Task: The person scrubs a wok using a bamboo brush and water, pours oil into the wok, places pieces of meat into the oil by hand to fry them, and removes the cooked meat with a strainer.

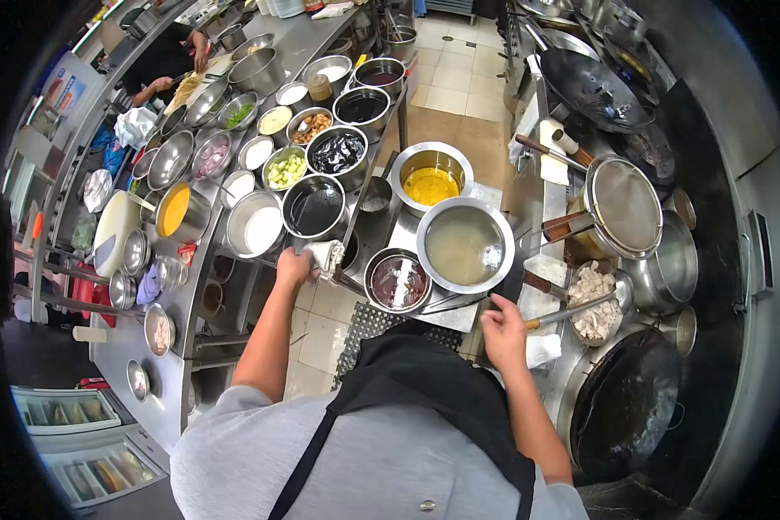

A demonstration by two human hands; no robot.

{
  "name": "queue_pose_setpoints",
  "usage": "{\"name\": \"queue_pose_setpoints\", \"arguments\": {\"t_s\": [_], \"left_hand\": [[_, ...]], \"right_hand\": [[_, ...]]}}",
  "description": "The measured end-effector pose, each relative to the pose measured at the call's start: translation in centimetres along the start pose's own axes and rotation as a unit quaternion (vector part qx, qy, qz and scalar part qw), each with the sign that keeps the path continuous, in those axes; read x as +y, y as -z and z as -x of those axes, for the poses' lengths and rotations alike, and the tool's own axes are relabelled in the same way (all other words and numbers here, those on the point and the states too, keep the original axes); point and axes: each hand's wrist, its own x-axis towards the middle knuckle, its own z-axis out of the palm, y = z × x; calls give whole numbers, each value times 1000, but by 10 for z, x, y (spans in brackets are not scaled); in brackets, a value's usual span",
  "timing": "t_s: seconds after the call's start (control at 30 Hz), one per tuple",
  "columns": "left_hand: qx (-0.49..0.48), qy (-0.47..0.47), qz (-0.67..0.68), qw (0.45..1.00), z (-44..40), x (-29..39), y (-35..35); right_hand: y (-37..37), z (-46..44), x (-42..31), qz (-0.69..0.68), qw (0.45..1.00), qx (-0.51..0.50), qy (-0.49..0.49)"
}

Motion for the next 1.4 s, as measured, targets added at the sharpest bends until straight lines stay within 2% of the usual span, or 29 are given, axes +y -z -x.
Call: {"name": "queue_pose_setpoints", "arguments": {"t_s": [0.03,0.1,0.13,0.17,0.23,0.3,0.37,0.43,0.5,0.53,0.57,0.63,0.67,0.7,0.77,0.8,0.83,0.9,0.93,1.0,1.03,1.1,1.17,1.2,1.23,1.3,1.33,1.37,1.4], "left_hand": [[1,-1,1,1000,-2,8,1],[-113,137,153,972,0,25,6],[-157,162,150,963,-1,28,14],[-155,160,150,963,6,29,16],[-118,84,223,964,31,38,26],[-145,89,215,962,67,71,55],[-173,50,312,933,90,98,66],[-192,37,302,933,97,113,64],[-238,47,348,906,128,157,81],[-282,36,367,886,138,180,69],[-296,38,379,876,146,192,56],[-347,22,403,847,164,218,37],[-384,12,403,831,171,232,28],[-389,1,387,836,175,236,34],[-403,-157,306,848,160,266,18],[-403,-159,278,857,160,267,23],[-405,-170,290,850,137,286,16],[-421,-168,313,835,121,295,11],[-438,-185,310,824,110,316,-6],[-441,-188,312,821,101,329,-13],[-439,-241,301,812,102,350,-32],[-462,-241,302,798,109,364,-36],[-499,-251,288,778,119,389,-69],[-414,-316,294,801,125,404,-104],[-438,-308,281,796,121,405,-108],[-386,-296,192,852,110,440,-157],[-387,-296,192,852,111,442,-177],[-546,-151,154,810,112,449,-199],[-680,0,109,725,107,460,-224]], "right_hand": [[-7,-1,-11,0,1000,0,2],[-19,0,-39,22,997,-69,26],[-22,-1,-45,16,995,-89,36],[-24,-2,-52,15,995,-89,38],[-27,-5,-66,27,990,-128,58],[-27,-7,-79,50,988,-142,46],[-28,-5,-92,66,987,-141,30],[-36,0,-116,109,977,-177,45],[-43,6,-145,145,968,-197,64],[-48,10,-156,199,940,-168,221],[-59,10,-165,248,881,-148,374],[-69,4,-171,290,851,-126,419],[-67,0,-170,305,841,-65,441],[-66,-6,-164,307,841,-65,442],[-29,-20,-158,315,917,-65,235],[-30,-19,-158,281,920,-20,272],[11,-31,-155,197,969,-29,143],[37,-36,-151,155,985,-48,64],[75,-32,-144,15,999,-40,22],[99,-24,-144,-72,996,-43,-13],[119,-10,-154,-86,996,-9,-26],[135,2,-164,-64,997,19,-37],[160,10,-165,-19,994,96,-49],[172,10,-165,4,990,131,-57],[178,10,-160,24,987,144,-68],[200,-2,-151,15,968,223,-110],[197,-2,-155,24,965,237,-112],[207,-9,-145,25,964,242,-109],[227,-25,-128,49,958,263,-106]]}}
